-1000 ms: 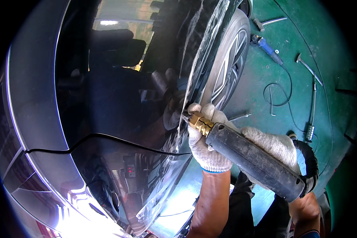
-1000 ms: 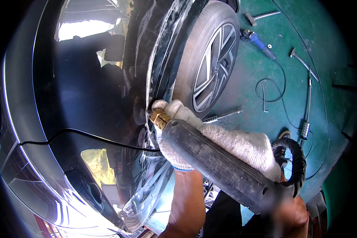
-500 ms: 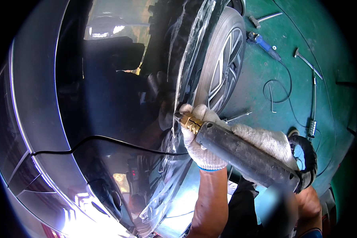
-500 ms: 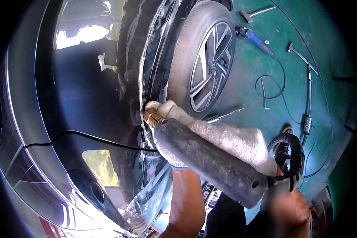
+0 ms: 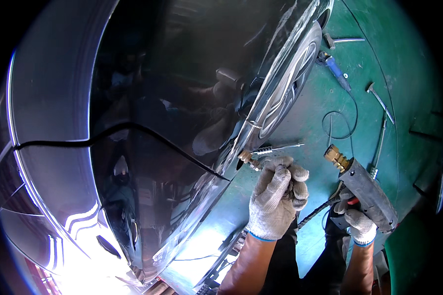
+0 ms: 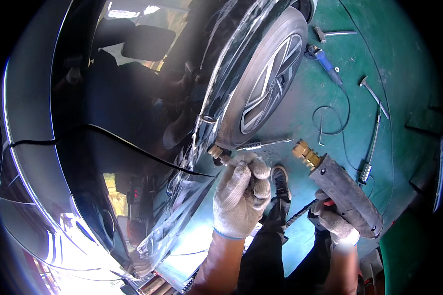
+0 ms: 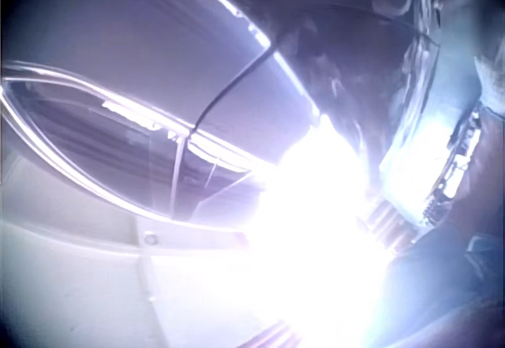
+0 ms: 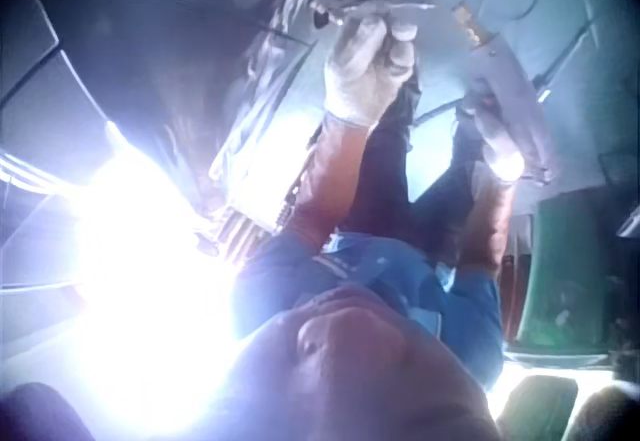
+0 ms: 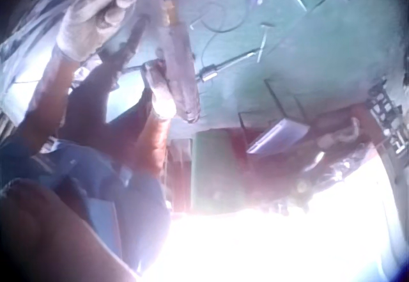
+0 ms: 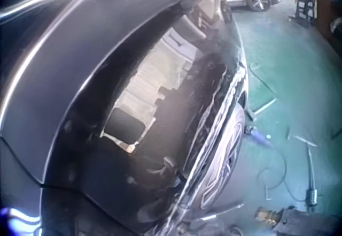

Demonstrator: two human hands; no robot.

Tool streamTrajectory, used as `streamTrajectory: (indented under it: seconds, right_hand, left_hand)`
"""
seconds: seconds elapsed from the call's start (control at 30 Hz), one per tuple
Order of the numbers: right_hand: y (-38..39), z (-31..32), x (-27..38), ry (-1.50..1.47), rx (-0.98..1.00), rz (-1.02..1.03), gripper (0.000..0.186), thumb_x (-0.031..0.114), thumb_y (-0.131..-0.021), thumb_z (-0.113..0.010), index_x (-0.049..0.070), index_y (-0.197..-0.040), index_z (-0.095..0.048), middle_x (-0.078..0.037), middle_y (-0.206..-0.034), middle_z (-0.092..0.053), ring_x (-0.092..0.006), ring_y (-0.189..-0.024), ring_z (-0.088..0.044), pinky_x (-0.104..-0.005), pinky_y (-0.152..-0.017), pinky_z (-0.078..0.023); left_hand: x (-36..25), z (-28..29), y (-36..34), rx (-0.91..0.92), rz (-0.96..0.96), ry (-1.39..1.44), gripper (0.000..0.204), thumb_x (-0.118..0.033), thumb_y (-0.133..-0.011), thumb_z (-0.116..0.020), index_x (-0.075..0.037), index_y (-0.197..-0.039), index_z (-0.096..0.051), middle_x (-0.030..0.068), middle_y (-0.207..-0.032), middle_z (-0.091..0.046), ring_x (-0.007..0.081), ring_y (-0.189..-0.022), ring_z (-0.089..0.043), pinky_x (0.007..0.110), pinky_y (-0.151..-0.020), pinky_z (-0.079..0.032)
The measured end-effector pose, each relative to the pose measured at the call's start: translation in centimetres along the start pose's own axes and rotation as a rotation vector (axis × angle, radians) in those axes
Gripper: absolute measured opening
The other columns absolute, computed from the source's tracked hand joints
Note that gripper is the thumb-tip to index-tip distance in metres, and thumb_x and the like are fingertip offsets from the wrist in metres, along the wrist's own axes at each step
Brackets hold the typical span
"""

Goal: The person uses a pneumatic dent puller to remove a dent from the rear quarter panel of a dark-colored car. They attach the puller to the damaged area, apply heat with a heat gun, and then use a grinder to smooth the surface. The process involves repeated heating and pulling to gradually reshape the metal.

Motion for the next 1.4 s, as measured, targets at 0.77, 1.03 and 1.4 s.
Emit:
streamTrajectory:
  seconds: [0.77,1.03,1.4]
  right_hand:
    - [-2.1,-5.7,2.7,-0.073,0.127,-0.027,0.054,0.008,-0.073,-0.085,-0.009,-0.119,-0.063,-0.019,-0.105,-0.067,-0.0252,-0.079,-0.067,-0.0367,-0.071,-0.055]
    - [-2.2,-5.9,2.8,-0.070,0.181,-0.034,0.050,0.014,-0.078,-0.082,-0.008,-0.118,-0.063,-0.017,-0.101,-0.065,-0.0244,-0.081,-0.065,-0.0371,-0.074,-0.053]
    - [-2.5,-5.7,3.5,0.273,0.160,0.064,0.045,0.011,-0.077,-0.082,-0.002,-0.117,-0.066,-0.011,-0.102,-0.068,-0.0198,-0.090,-0.067,-0.0348,-0.079,-0.054]
  left_hand:
    - [-3.5,-1.1,-3.4,-0.143,-0.194,0.124,0.020,-0.014,-0.100,-0.065,-0.006,-0.118,-0.067,0.0116,-0.096,-0.071,0.0161,-0.076,-0.065,0.023,-0.054,-0.048]
    - [-2.7,-0.4,-3.8,-0.110,-0.221,0.171,0.015,-0.015,-0.100,-0.065,-0.009,-0.113,-0.067,0.0092,-0.100,-0.069,0.0134,-0.079,-0.063,0.022,-0.058,-0.052]
    - [-2.5,-2.7,-5.4,0.161,-0.030,0.512,0.017,-0.021,-0.101,-0.063,-0.010,-0.113,-0.066,0.0019,-0.094,-0.058,0.0112,-0.077,-0.053,0.017,-0.057,-0.050]
Point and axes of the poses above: each hand's wrist, its own y-axis away from the middle knuckle, its own z-axis out of the back of the hand, x = y × z, the point moved 5 cm from there along -y, towards the middle knuckle
